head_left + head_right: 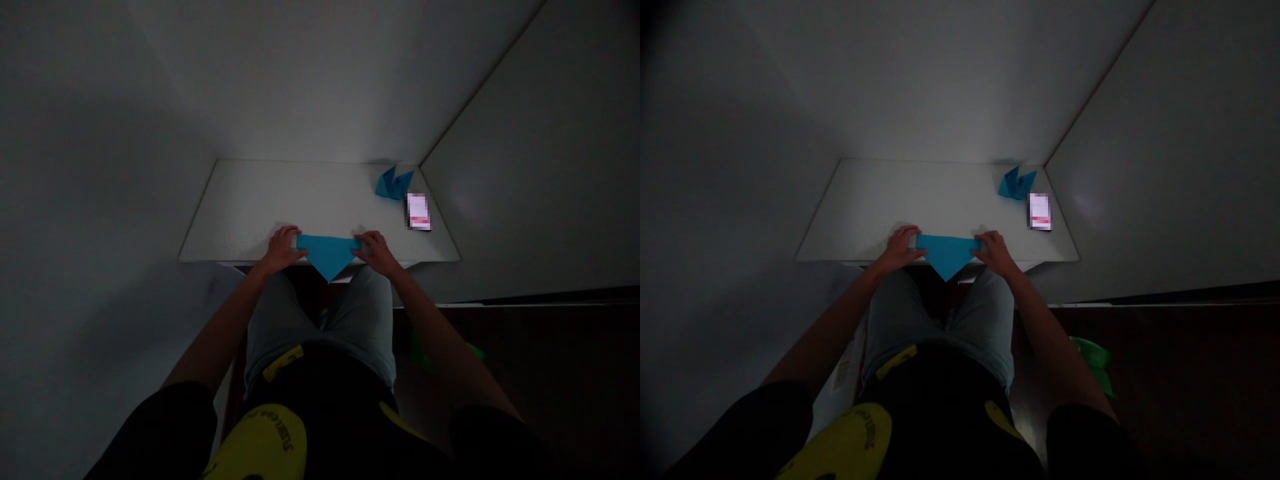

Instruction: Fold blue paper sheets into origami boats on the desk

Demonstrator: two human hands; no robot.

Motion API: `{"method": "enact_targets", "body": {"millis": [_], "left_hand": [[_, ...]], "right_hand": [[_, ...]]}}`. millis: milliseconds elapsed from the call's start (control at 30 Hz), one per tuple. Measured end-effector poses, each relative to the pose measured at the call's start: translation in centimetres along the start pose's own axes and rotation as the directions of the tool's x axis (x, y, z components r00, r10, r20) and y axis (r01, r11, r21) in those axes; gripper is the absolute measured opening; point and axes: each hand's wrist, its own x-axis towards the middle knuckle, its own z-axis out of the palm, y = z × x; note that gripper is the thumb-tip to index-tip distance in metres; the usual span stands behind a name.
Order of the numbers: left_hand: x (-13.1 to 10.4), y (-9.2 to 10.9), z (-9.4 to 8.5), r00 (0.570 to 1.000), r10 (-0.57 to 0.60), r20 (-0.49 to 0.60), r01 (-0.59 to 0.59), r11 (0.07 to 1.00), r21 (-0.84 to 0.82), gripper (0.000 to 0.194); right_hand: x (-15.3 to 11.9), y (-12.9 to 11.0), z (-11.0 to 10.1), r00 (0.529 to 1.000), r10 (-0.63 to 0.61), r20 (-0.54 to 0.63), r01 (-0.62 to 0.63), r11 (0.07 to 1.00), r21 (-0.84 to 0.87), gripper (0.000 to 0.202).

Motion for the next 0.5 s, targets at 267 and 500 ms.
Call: {"method": "enact_targets", "body": {"millis": [267,500], "left_hand": [[0.7,0.3,-0.1,0.999,-0.036,-0.002,0.036,0.999,-0.023,0.048],[1.0,0.7,0.3,0.992,-0.112,-0.057,0.112,0.994,0.006,0.07]], "right_hand": [[0.9,2.1,0.4,0.999,0.039,0.007,-0.039,0.999,0.011,0.072],[2.3,2.8,0.7,0.994,0.099,-0.037,-0.099,0.995,0.006,0.071]]}}
